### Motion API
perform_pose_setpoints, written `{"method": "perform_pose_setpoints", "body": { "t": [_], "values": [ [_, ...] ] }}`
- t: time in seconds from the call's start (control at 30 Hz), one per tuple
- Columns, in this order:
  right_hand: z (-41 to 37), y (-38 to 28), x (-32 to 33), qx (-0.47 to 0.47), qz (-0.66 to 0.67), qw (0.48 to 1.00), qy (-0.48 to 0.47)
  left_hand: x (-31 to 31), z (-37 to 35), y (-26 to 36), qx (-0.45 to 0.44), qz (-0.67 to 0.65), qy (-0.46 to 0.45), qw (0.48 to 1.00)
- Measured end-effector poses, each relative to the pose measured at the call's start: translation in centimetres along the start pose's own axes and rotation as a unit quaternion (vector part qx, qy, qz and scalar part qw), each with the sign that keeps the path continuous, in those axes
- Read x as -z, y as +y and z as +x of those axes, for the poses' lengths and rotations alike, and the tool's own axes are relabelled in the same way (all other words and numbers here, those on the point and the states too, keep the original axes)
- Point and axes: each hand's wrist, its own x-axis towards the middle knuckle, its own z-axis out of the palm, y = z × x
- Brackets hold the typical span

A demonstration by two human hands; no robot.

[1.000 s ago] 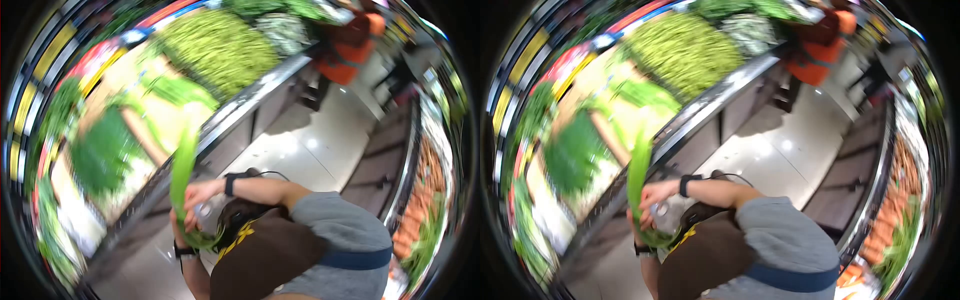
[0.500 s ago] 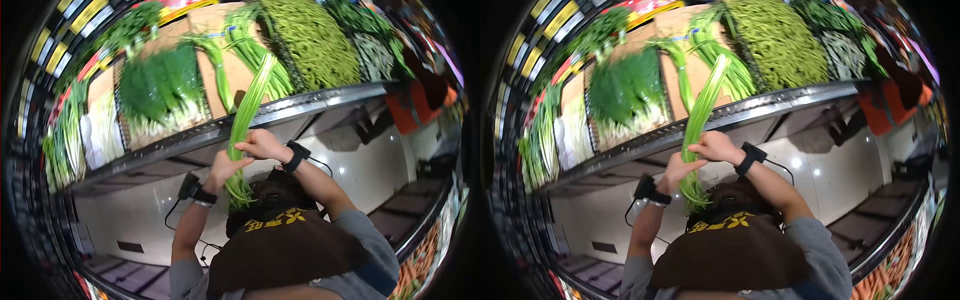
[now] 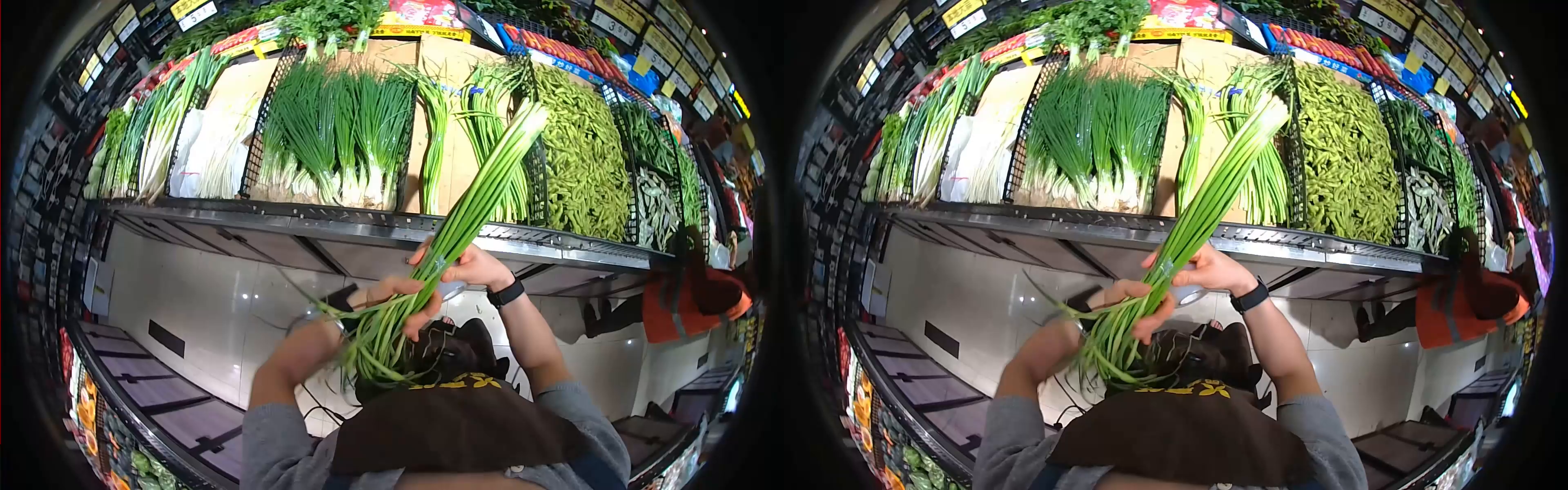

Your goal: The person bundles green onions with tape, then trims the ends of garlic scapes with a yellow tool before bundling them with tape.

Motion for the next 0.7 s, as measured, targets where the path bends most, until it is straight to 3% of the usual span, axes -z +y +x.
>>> {"method": "perform_pose_setpoints", "body": {
  "t": [0.03,0.07,0.1,0.17,0.2,0.23,0.27,0.3,0.37,0.47,0.5,0.57,0.63,0.67,0.7],
  "values": [
    [-1.2,0.9,0.0,-0.005,0.003,1.0,-0.005,0.4,-0.6,0.1,-0.006,-0.005,0.002,1.0],
    [-2.4,1.7,0.4,-0.063,-0.043,0.995,0.057,1.2,-0.9,0.9,0.004,0.171,0.135,0.976],
    [-2.1,1.8,0.5,-0.113,-0.095,0.983,0.113,2.0,-1.4,2.2,0.011,0.342,0.269,0.9],
    [-1.3,2.3,-1.1,-0.102,-0.133,0.954,0.249,2.7,-1.4,2.7,-0.015,0.404,0.284,0.869],
    [-0.6,3.2,-1.6,-0.08,-0.144,0.942,0.293,2.4,-0.9,2.0,-0.049,0.57,0.332,0.75],
    [-0.2,3.4,-2.1,-0.096,-0.195,0.919,0.328,2.1,-0.2,1.3,-0.077,0.711,0.367,0.594],
    [0.3,3.2,-2.5,-0.075,-0.22,0.912,0.339,1.8,0.6,-0.1,-0.09,0.684,0.471,0.55],
    [0.6,3.1,-2.8,-0.053,-0.245,0.902,0.352,2.4,1.2,-1.2,-0.136,0.664,0.504,0.535],
    [-0.1,2.1,-2.9,-0.097,-0.325,0.893,0.294,2.9,1.1,-2.7,-0.21,0.592,0.465,0.624],
    [-0.7,-2.1,-4.3,0.061,-0.347,0.928,0.12,-3.4,-2.7,-0.4,-0.178,0.424,0.372,0.806],
    [-0.7,-3.2,-4.8,0.016,-0.277,0.956,0.091,-4.3,-4.0,-0.1,-0.139,0.406,0.342,0.836],
    [-0.4,-4.8,-5.8,-0.246,-0.068,0.963,0.091,-8.4,-6.0,1.4,-0.087,0.408,0.287,0.862],
    [2.4,-3.0,-6.2,0.032,-0.022,0.999,-0.014,-10.0,-7.1,2.0,-0.035,0.365,0.219,0.904],
    [3.6,-4.8,-7.2,0.008,-0.079,0.997,-0.023,-8.9,-6.9,1.3,-0.045,0.216,0.086,0.971],
    [4.6,-5.5,-7.2,0.077,-0.096,0.992,-0.042,-6.9,-6.3,0.4,-0.05,0.055,-0.048,0.996]
  ]
}}
